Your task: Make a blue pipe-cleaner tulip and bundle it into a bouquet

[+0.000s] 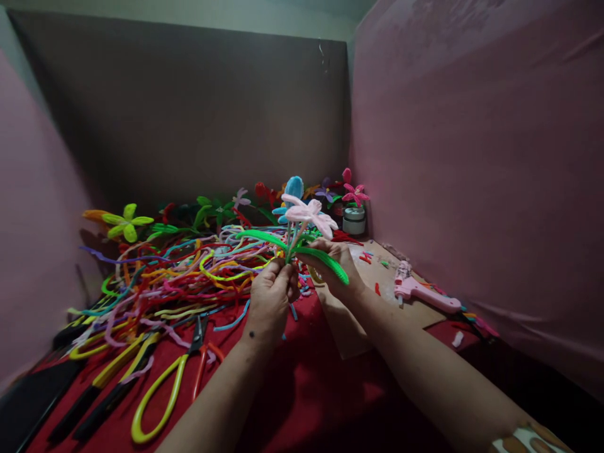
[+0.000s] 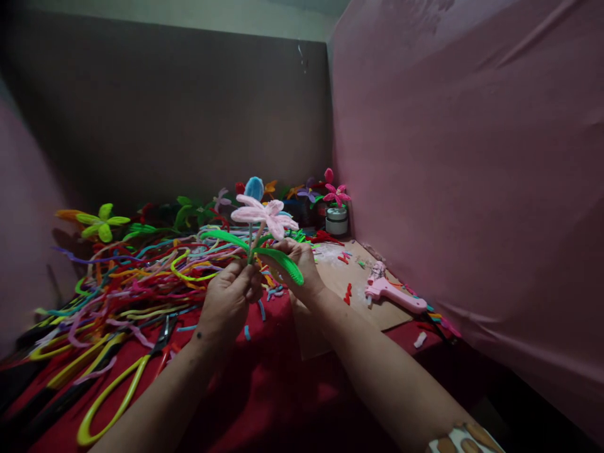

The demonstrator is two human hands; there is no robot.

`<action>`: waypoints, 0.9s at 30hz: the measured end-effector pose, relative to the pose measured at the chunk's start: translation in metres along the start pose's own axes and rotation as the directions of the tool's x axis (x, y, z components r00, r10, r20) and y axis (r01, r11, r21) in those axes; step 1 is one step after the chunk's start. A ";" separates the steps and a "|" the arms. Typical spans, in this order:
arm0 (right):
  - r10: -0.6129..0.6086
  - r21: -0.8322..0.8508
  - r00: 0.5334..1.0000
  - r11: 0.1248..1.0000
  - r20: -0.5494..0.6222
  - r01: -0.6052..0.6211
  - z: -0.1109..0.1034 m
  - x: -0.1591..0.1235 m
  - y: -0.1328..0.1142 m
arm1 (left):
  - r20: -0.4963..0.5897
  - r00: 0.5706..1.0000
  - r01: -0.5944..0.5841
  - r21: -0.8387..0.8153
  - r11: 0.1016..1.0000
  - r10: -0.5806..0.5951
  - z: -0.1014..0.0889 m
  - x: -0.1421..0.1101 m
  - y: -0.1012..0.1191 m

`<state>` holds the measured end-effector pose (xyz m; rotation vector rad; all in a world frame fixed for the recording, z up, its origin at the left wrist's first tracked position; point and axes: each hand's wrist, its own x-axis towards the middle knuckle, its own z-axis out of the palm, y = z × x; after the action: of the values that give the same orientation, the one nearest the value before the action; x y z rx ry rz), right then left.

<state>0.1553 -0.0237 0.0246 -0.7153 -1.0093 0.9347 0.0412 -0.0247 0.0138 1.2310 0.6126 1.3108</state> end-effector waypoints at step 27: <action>0.100 -0.108 0.887 0.993 0.451 -0.057 -0.014 -0.001 0.004 | 0.405 0.868 0.363 -0.125 0.923 -0.286 -0.023 0.004 0.010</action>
<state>0.1670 -0.0245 0.0156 -0.6270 -1.4550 1.1652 0.0181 -0.0153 0.0173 1.1191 0.3774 0.7963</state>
